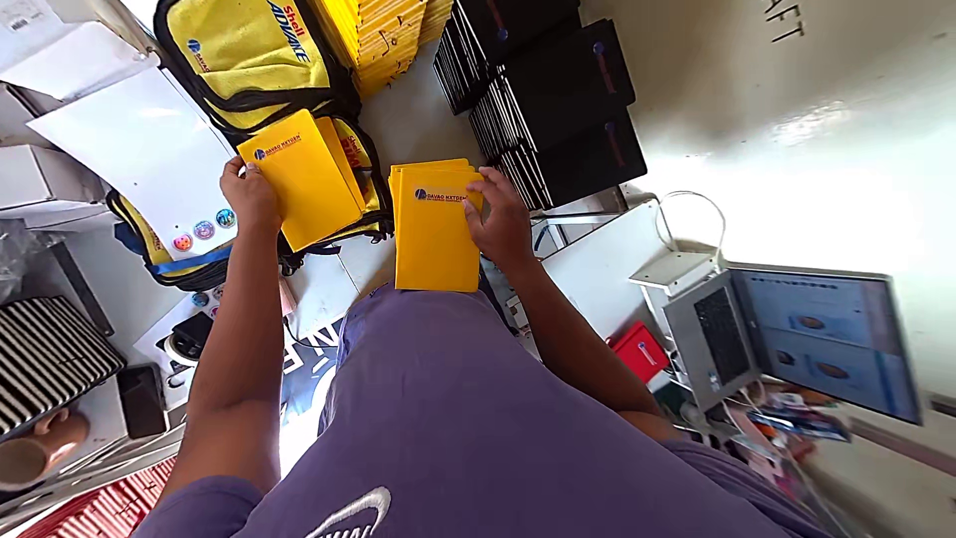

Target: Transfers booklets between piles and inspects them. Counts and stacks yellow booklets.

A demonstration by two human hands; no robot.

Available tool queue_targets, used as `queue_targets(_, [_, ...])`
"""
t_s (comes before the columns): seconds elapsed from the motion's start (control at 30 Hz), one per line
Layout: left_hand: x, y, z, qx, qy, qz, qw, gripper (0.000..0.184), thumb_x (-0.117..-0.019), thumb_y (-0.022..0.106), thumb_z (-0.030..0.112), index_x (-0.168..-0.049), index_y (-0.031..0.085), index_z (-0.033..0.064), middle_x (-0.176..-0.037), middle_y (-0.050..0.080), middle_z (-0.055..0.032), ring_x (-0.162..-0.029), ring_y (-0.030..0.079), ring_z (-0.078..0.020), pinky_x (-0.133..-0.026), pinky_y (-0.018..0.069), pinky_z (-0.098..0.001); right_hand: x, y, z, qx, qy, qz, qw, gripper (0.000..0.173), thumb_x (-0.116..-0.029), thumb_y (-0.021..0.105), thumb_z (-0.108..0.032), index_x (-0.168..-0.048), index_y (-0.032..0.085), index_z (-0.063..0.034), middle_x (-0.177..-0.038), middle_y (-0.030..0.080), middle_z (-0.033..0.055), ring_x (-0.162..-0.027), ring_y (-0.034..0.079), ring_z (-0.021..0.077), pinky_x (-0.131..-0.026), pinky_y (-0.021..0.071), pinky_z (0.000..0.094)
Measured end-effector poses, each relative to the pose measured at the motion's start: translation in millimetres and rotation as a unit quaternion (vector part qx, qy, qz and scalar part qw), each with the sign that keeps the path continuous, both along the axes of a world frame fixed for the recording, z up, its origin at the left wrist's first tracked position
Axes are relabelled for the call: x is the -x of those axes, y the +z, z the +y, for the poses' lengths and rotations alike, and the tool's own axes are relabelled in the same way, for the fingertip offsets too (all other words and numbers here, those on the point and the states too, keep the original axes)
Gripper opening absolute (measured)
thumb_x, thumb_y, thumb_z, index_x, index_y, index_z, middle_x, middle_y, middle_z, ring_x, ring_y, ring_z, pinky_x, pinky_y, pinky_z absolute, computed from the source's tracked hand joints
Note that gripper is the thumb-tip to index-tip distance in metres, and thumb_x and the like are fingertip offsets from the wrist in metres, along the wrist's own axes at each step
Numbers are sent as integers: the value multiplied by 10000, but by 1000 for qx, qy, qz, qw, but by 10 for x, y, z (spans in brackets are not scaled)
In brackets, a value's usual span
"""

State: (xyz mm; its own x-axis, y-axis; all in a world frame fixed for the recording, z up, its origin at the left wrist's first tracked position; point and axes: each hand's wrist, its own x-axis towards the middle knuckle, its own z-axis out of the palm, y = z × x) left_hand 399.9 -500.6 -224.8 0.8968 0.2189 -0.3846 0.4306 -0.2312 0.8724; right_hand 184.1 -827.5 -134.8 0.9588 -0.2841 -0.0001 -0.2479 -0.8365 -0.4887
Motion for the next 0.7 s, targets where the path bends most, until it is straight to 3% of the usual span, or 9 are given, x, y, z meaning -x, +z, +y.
queue_targets(0.17, [-109, -396, -85, -94, 14, 5, 995, 384, -1068, 442, 199, -1399, 545, 34, -1239, 666, -172, -1105, 675, -227, -969, 549, -435, -54, 69, 40, 13, -7, 24, 1000, 240, -1008, 630, -226, -1187, 699, -82, -1520, 520, 120, -1182, 660, 286, -885, 596, 464])
queue_targets(0.27, [-163, -387, -139, -112, 8, -14, 994, 397, -1068, 447, 202, -1420, 530, 38, -1260, 667, -155, -1141, 666, -205, -1011, 529, -404, -116, 56, 19, 18, -10, 38, 999, 239, -996, 625, -232, -1176, 699, -94, -1503, 538, 105, -1199, 658, 252, -901, 601, 434])
queue_targets(0.37, [-228, -347, -174, -100, -3, -19, 995, 405, -1049, 479, 171, -1432, 516, 43, -1223, 681, -139, -1091, 678, -182, -976, 543, -381, -141, 67, 26, 14, -12, 48, 999, 218, -988, 637, -209, -1161, 693, -90, -1500, 539, 99, -1195, 657, 256, -884, 601, 449])
queue_targets(0.53, [-262, -282, -215, -112, -31, 16, 993, 567, -929, 609, 137, -1468, 460, 43, -1294, 658, -170, -1194, 648, -268, -1006, 536, -484, -201, 84, 11, 12, -15, 70, 997, 197, -981, 636, -198, -1133, 693, -87, -1484, 553, 94, -1198, 656, 249, -902, 595, 444])
queue_targets(0.7, [-88, -105, -336, -214, -84, -35, 973, 842, -827, 719, 254, -1557, 357, 43, -1556, 338, -311, -1410, 395, -452, -1117, 403, -560, -237, 133, -6, -2, -7, 88, 996, 136, -984, 639, -191, -1043, 698, -84, -1500, 541, 80, -1183, 661, 253, -899, 594, 464])
